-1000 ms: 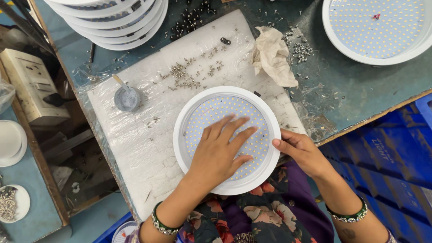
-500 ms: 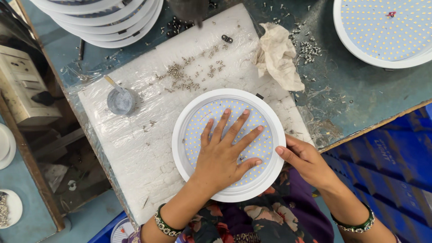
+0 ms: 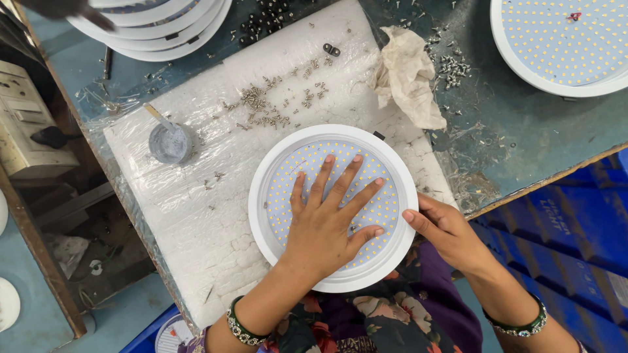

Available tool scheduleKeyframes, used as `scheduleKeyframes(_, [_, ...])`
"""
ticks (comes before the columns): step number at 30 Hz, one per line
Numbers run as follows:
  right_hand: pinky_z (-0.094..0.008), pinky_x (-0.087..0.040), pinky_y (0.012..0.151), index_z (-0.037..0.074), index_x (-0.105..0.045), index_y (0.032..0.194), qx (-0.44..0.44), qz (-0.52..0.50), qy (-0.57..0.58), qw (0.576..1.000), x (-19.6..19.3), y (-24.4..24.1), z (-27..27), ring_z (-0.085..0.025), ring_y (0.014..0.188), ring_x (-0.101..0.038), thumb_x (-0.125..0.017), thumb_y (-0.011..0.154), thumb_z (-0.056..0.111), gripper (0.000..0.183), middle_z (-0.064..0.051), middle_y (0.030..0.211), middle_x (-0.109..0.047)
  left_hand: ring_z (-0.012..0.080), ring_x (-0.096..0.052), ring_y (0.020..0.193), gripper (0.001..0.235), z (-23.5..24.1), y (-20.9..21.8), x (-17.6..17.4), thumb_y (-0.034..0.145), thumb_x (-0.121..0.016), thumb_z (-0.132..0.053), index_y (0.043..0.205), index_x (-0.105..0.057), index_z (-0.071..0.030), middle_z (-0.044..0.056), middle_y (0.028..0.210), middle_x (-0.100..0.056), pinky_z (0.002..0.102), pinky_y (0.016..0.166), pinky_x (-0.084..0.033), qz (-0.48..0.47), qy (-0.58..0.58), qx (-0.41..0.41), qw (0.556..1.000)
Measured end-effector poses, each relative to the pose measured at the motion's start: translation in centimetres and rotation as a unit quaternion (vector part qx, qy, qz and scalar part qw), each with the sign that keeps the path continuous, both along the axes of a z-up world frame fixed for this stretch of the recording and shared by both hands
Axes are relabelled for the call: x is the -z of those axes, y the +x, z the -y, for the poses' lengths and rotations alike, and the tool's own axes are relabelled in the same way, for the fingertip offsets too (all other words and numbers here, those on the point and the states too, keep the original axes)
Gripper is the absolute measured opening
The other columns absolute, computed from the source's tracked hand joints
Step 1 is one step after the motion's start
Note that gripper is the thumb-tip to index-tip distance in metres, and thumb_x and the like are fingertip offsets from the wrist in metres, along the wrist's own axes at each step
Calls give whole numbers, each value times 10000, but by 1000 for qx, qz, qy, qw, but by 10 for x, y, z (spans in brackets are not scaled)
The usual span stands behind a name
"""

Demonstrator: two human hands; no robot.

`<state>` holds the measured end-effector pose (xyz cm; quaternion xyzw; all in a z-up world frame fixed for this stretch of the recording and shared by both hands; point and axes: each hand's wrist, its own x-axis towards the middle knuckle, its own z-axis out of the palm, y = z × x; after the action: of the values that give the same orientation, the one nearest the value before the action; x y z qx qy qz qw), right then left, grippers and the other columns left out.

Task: The person assembles an LED light fixture by hand and using a power screwdriver. They place small screws into the circuit board and then use the power tool to secure the components into the white plastic housing.

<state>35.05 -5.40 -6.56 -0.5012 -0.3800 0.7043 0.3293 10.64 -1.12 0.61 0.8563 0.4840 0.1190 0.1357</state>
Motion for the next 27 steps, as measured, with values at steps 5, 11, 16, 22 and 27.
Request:
scheduleKeyframes(5, [-287, -539, 934, -36, -572, 1421, -3, 2, -1, 1000, 2, 0, 0, -125, 1075, -661, -583, 1001, 185, 475, -104, 1198, -733, 342, -224, 1564, 652, 1, 0, 1, 938, -557, -665, 1516, -516, -367, 30, 1668, -350, 600, 1238, -54, 7, -9, -4, 1000])
scheduleKeyframes(11, [-287, -539, 933, -38, -576, 1413, -4, 5, -3, 1000, 5, 3, 0, -128, 1069, -664, -588, 997, 179, 470, -103, 1192, -736, 353, -219, 1561, 652, 2, 1, 1, 922, -588, -651, 1504, -522, -366, 35, 1667, -347, 615, 1232, -50, 17, -19, -10, 1000])
scheduleKeyframes(16, [-289, -540, 935, -44, -588, 1403, 0, 10, -5, 1000, 6, 3, 1, -131, 1069, -664, -596, 995, 174, 463, -110, 1190, -737, 349, -214, 1560, 655, 2, 2, 0, 913, -603, -645, 1501, -524, -368, 33, 1663, -348, 632, 1223, -46, 20, -26, -17, 999])
scheduleKeyframes(22, [-291, -535, 952, -37, -574, 1416, 0, 5, -3, 1000, 4, 2, 0, -131, 1096, -661, -590, 992, 173, 473, -109, 1216, -729, 341, -203, 1562, 658, 4, 3, 0, 903, -612, -641, 1498, -524, -374, 29, 1666, -341, 662, 1203, -31, 25, -33, -25, 999])
scheduleKeyframes(27, [-300, -539, 947, -39, -579, 1416, 0, 7, -1, 1000, 3, 2, 0, -139, 1090, -664, -588, 997, 171, 469, -121, 1207, -733, 342, -195, 1559, 656, 4, 4, 0, 895, -616, -636, 1492, -526, -378, 26, 1664, -333, 670, 1196, -25, 21, -38, -31, 999])
